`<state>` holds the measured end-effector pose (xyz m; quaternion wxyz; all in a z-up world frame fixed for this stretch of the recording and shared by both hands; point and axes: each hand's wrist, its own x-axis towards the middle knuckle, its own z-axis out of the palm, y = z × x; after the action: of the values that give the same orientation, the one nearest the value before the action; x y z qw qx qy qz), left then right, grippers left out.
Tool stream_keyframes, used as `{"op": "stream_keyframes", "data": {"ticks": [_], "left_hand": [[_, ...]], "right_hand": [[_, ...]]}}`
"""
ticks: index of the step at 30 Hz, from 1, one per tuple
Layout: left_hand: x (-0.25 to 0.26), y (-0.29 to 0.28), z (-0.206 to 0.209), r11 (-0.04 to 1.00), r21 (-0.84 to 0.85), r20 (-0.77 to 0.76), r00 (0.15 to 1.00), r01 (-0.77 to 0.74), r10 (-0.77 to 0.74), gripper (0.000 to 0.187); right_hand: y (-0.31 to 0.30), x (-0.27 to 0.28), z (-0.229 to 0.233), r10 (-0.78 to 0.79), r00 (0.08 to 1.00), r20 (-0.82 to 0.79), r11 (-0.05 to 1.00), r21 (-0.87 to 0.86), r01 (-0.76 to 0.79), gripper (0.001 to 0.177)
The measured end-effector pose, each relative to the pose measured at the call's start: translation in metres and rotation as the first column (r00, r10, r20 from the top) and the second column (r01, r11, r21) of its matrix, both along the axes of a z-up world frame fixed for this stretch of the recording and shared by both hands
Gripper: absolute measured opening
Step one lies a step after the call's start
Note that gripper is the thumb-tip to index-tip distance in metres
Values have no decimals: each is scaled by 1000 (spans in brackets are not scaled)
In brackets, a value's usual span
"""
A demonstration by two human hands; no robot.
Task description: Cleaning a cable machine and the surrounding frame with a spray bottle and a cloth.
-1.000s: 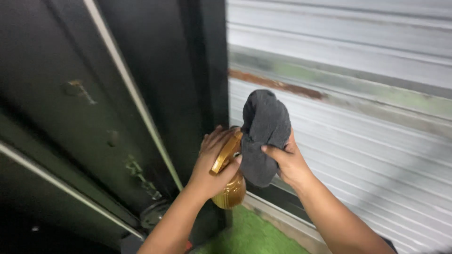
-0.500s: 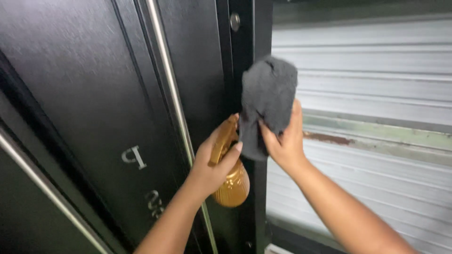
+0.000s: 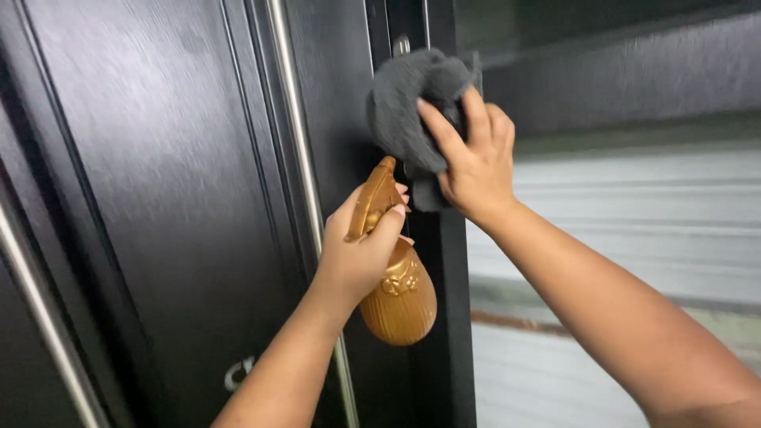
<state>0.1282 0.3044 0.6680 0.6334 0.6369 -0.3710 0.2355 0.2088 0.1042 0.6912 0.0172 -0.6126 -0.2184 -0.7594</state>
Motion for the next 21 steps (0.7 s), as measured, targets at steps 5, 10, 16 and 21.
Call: {"op": "stream_keyframes", "data": {"ticks": [5,10,16,21], "left_hand": [[39,-16,57,976,-16,168,962,-216,216,27],[54,-16,120,966,-31,141,956,-255,257,26],[79,-24,167,943,110,109,947,-314,303,27],[98,-44,216,841,198,255,855,-503,451,31]], "right_hand": [[7,10,76,-79,997,11,996,35,78,75],[-7,56,71,292,944,-155,956,79,-283,67],[-20,112,26,596,801,60,729,377,-571,49],[-10,97,4,528,848,40,719,510,-472,53]]}}
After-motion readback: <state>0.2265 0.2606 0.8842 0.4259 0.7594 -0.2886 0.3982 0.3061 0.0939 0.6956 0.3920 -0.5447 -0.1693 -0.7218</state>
